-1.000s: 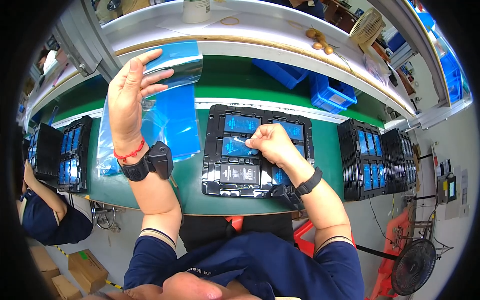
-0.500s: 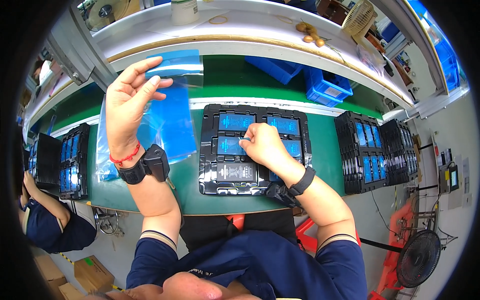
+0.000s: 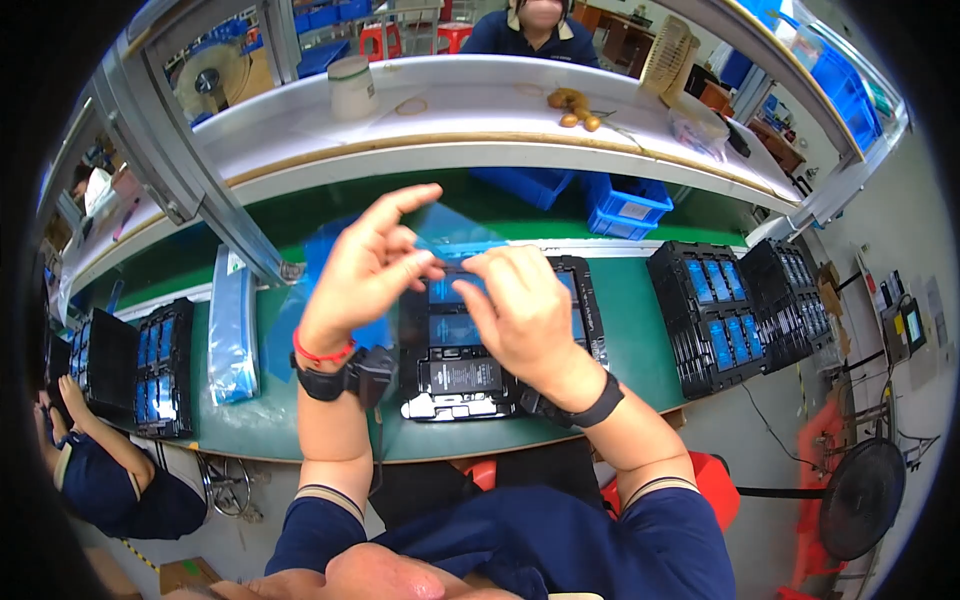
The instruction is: The recorder is placing small components into a tray and applying blue protective films or adhesive strips to them on an assembly line.
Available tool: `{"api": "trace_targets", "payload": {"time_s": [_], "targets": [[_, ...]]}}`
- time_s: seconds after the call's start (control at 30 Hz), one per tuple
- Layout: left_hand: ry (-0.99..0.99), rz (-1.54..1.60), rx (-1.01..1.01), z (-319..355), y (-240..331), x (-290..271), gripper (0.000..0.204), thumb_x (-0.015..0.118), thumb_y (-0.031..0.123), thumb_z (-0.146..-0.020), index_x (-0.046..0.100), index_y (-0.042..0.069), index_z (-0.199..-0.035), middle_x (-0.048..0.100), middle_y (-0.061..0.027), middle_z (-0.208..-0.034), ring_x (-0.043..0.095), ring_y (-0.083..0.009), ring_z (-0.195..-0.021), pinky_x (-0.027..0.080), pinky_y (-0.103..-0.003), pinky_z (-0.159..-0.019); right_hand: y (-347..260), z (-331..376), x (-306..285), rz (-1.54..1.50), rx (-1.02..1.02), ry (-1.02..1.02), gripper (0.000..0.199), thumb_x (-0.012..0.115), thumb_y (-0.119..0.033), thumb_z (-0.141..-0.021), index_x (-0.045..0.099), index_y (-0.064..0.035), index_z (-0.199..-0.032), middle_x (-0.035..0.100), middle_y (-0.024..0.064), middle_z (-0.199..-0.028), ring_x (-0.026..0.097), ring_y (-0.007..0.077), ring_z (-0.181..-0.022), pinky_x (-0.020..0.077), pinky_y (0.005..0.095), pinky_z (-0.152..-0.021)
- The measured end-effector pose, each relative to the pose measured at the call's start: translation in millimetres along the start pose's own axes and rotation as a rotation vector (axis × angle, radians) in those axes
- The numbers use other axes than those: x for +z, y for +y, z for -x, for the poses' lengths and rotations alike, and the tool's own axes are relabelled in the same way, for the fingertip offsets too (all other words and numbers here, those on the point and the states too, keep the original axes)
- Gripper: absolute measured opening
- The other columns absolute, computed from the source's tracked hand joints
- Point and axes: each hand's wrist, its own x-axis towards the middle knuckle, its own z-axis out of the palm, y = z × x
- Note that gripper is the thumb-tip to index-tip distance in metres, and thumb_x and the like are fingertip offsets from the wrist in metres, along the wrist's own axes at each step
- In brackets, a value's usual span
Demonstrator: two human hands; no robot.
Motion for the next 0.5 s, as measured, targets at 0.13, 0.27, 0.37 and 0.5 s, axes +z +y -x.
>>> {"api": "trace_targets", "payload": {"time_s": [0.13,0.27,0.37,0.5], "targets": [[-0.067,-0.208,0.147,-3,-5,16,0.057,0.053,-0.006,-0.082,0.037,0.007,-0.135,0.058,-0.0013,-0.071,0.051,-0.0037,-0.067,0.042,-0.019,-0.061,5,1,4,0.053,-0.042,0.078,0.026,0.072,-0.005,-0.066,0.061,-0.0037,-0.089,0.06,0.0097,-0.08,0.056,0.0262,-0.074,0.0449,0.0372,-0.071],[-0.144,-0.31,0.195,-2,0,16,0.061,0.052,-0.009,-0.078,0.038,0.008,-0.134,0.061,-0.0066,-0.069,0.056,-0.0089,-0.066,0.045,-0.023,-0.065,11,6,-4,-0.068,0.001,0.01,0.021,0.074,-0.004,-0.065,0.065,-0.0023,-0.085,0.064,0.0084,-0.076,0.059,0.0238,-0.07,0.0462,0.0337,-0.066],[-0.144,-0.372,0.277,-1,0,18,0.062,0.051,-0.01,-0.075,0.04,0.008,-0.133,0.064,-0.0104,-0.072,0.061,-0.014,-0.069,0.047,-0.026,-0.069,14,6,-11,-0.242,0.116,-0.066,0.019,0.073,-0.003,-0.066,0.067,-0.0023,-0.084,0.065,0.0103,-0.075,0.06,0.0239,-0.069,0.0471,0.0326,-0.066],[-0.101,-0.346,0.29,-4,-4,17,0.058,0.046,-0.011,-0.072,0.046,0.007,-0.127,0.064,-0.0093,-0.075,0.063,-0.0155,-0.073,0.048,-0.027,-0.069,26,14,-12,-0.715,0.636,-0.023,0.008,0.064,-0.006,-0.082,0.065,0.0009,-0.085,0.065,0.0031,-0.078,0.057,0.0069,-0.074,0.0455,0.0238,-0.066]]}}
